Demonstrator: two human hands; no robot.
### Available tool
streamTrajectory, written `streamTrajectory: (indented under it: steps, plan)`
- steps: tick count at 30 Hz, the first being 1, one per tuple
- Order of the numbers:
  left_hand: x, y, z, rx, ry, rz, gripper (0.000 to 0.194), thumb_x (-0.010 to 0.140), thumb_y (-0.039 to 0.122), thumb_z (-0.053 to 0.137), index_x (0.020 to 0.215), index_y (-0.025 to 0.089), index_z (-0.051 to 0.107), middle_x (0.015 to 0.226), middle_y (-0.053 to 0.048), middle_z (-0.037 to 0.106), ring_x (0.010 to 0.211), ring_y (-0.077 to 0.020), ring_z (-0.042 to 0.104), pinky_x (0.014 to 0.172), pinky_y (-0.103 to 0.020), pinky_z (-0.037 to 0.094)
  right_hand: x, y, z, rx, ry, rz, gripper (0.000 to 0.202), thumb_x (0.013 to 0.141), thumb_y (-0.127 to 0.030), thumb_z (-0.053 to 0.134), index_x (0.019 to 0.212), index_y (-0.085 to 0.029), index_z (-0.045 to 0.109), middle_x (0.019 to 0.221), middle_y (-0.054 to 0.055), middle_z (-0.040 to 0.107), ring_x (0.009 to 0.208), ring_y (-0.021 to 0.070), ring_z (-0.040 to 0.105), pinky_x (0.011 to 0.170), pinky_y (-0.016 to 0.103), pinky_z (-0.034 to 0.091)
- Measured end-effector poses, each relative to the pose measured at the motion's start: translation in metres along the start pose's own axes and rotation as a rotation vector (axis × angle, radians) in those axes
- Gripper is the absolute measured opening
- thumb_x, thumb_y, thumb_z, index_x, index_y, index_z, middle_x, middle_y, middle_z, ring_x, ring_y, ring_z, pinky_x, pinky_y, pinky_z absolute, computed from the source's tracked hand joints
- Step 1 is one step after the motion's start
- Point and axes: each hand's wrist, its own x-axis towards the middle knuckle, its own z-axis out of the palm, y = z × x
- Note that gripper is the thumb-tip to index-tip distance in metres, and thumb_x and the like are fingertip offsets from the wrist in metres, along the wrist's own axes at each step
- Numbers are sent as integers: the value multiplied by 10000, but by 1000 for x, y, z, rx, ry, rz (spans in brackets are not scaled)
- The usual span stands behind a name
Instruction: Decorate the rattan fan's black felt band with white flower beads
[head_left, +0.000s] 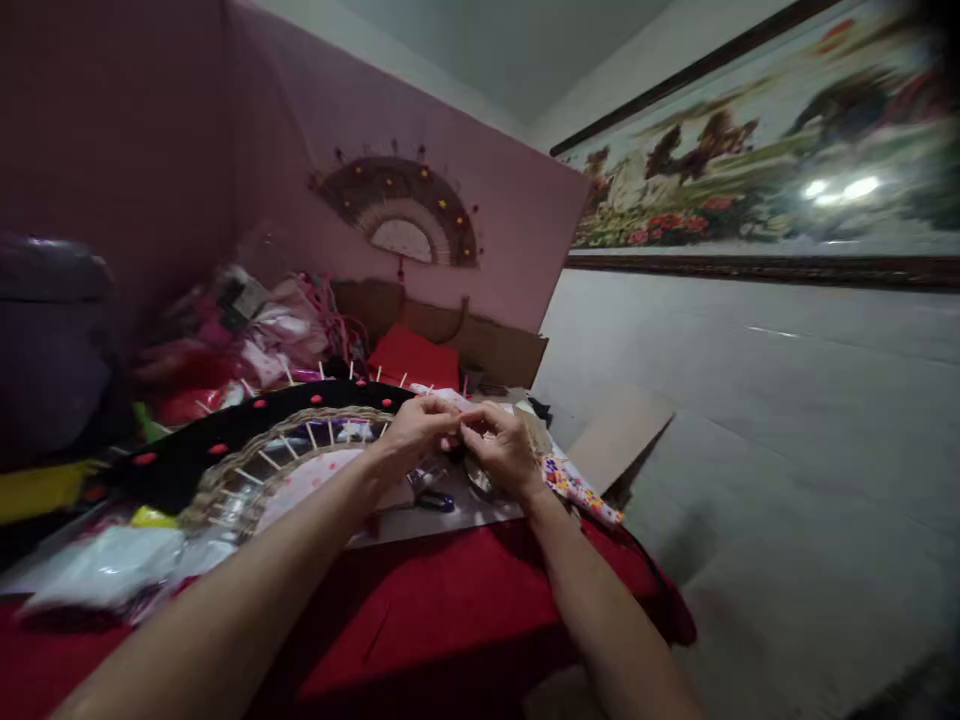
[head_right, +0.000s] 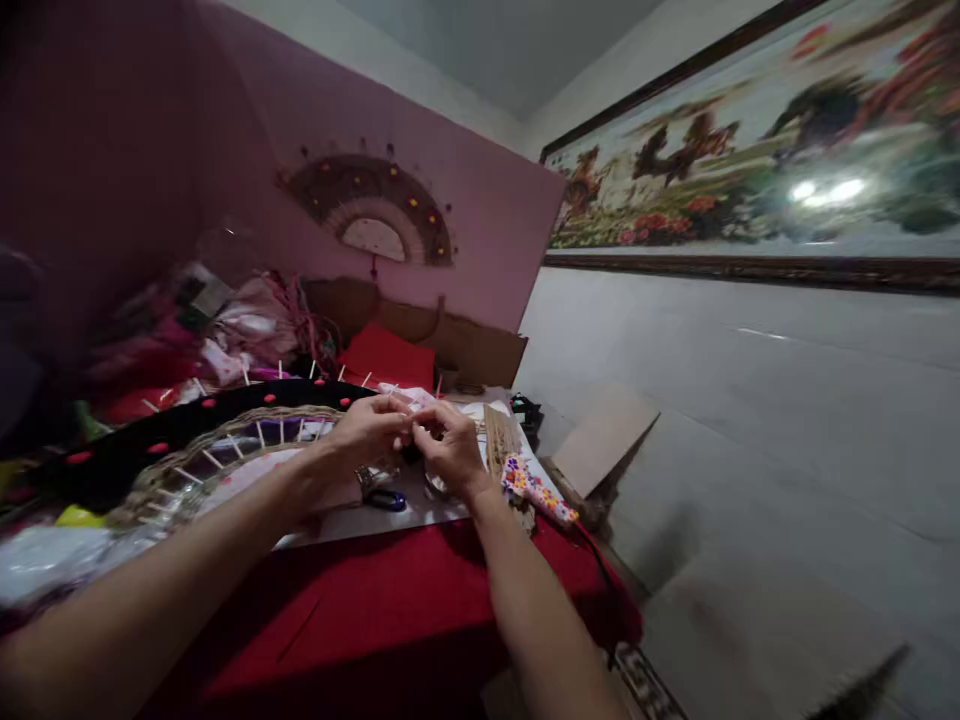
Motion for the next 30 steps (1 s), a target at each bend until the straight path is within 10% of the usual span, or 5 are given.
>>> streamTrajectory:
  steps: [7,17,24,30]
  plan:
    - [4,-6,2,28,102,43,103,484,78,575,500,151,504,362,62,466,326,-57,398,356,-178,268,-1,0,7,-7,28,29,56,718,-191,561,713,-169,612,697,16,591,600,118,515,554,222,411]
    - [4,-7,6,-30,229,107,75,523,133,580,576,149,530,440,64,472,374,-57,403,378,-183,273,5,14,9,363,343,445,126,626,-266,625,655,-148,595,570,-19,558,480,92,460,458,216,389]
    - [3,-4,-5,-4,164,38,287,621,395,676,609,136,554,431,59,437,351,-44,348,365,-185,209,7,11,2,501,205,427,216,666,-349,638,731,-143,639,628,4,606,504,94,499,476,221,422]
    - [-2,-3,4,67,86,-21,285,535,306,760,559,138,532,379,69,414,325,-30,315,364,-175,177,4,7,5,426,130,273,120,680,-286,662,722,-174,660,638,-9,604,533,100,503,512,222,414]
